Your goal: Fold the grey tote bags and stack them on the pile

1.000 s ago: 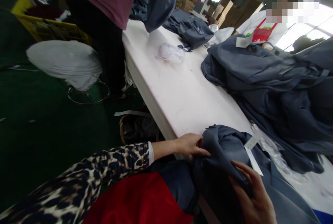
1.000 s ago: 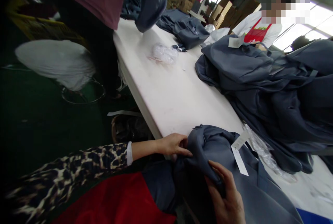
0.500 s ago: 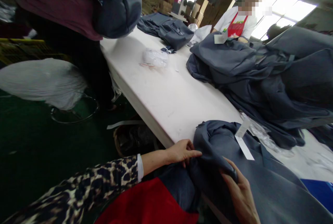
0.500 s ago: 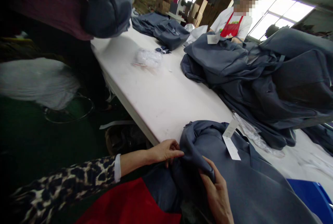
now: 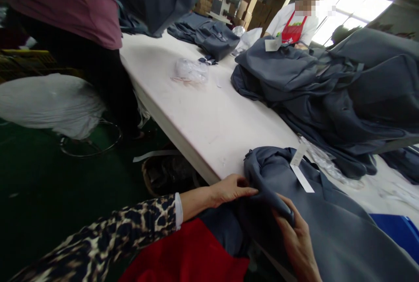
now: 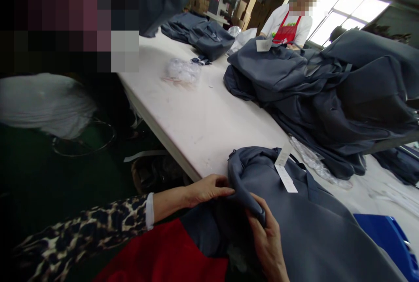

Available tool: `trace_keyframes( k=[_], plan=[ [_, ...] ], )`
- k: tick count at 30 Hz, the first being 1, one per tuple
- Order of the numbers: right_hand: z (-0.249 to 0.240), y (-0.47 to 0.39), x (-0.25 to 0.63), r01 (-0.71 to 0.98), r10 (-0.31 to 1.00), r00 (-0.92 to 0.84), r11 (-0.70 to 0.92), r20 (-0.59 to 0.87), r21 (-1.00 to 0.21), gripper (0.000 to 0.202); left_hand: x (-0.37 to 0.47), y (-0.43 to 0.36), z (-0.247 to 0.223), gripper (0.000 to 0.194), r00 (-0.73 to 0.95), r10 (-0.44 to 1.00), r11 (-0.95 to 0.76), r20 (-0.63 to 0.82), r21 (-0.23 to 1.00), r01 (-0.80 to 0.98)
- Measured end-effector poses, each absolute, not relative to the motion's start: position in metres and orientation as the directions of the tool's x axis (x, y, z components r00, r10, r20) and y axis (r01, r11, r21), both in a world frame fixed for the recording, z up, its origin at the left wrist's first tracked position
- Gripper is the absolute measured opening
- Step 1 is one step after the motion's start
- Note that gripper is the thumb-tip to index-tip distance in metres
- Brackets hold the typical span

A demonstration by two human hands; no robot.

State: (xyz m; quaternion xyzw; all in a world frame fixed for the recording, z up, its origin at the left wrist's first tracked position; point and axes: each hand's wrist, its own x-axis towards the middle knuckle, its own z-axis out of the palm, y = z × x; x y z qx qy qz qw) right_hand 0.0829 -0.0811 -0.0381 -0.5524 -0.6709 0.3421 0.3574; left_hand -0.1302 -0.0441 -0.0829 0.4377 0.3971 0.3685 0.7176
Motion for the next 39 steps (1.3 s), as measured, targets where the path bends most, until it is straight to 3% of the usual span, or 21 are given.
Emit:
trace_keyframes(
  k=[4, 8, 14, 17, 22, 30, 35, 39],
  plan=[
    [-0.038, -0.081, 0.077, 0.546, 0.965, -0.198, 0.253, 0.17, -0.799, 0.03, -0.135, -0.035, -0.084, 0.05, 0.48, 0.867, 0.26, -0.131, 0.942, -0.212],
    [-0.039, -0.081, 0.075, 0.558, 0.948, -0.249, 0.307, 0.197, -0.771, 0.031, -0.133, -0.031, -0.089, 0.044, 0.54, 0.824, 0.377, -0.169, 0.876, -0.301],
    [-0.048, -0.083, 0.078, 0.626, 0.931, -0.252, 0.365, 0.265, -0.688, 0.032, -0.133, -0.035, -0.096, 0.033, 0.37, 0.906, 0.343, -0.208, 0.872, -0.35],
    [-0.056, -0.083, 0.072, 0.666, 0.871, -0.331, 0.488, 0.364, -0.563, 0.044, -0.14, -0.036, -0.098, 0.031, 0.21, 0.95, 0.305, -0.231, 0.833, -0.461],
    [-0.074, -0.076, 0.049, 0.673, 0.679, -0.566, 0.708, 0.468, -0.212, 0.066, -0.144, -0.023, -0.099, 0.022, -0.013, 0.93, 0.295, -0.367, 0.768, -0.568],
    [-0.098, -0.07, 0.04, 0.676, 0.632, -0.659, 0.736, 0.409, -0.048, 0.074, -0.152, -0.005, -0.1, 0.021, 0.001, 0.938, 0.313, -0.347, 0.843, -0.438],
    [-0.097, -0.071, 0.038, 0.685, 0.66, -0.682, 0.727, 0.316, -0.04, 0.078, -0.171, 0.003, -0.098, 0.031, 0.071, 0.957, 0.29, -0.282, 0.912, -0.29],
    [-0.092, -0.073, 0.035, 0.688, 0.674, -0.69, 0.724, 0.263, -0.052, 0.074, -0.171, 0.008, -0.098, 0.052, 0.059, 0.973, 0.231, -0.224, 0.961, -0.153]
  ],
)
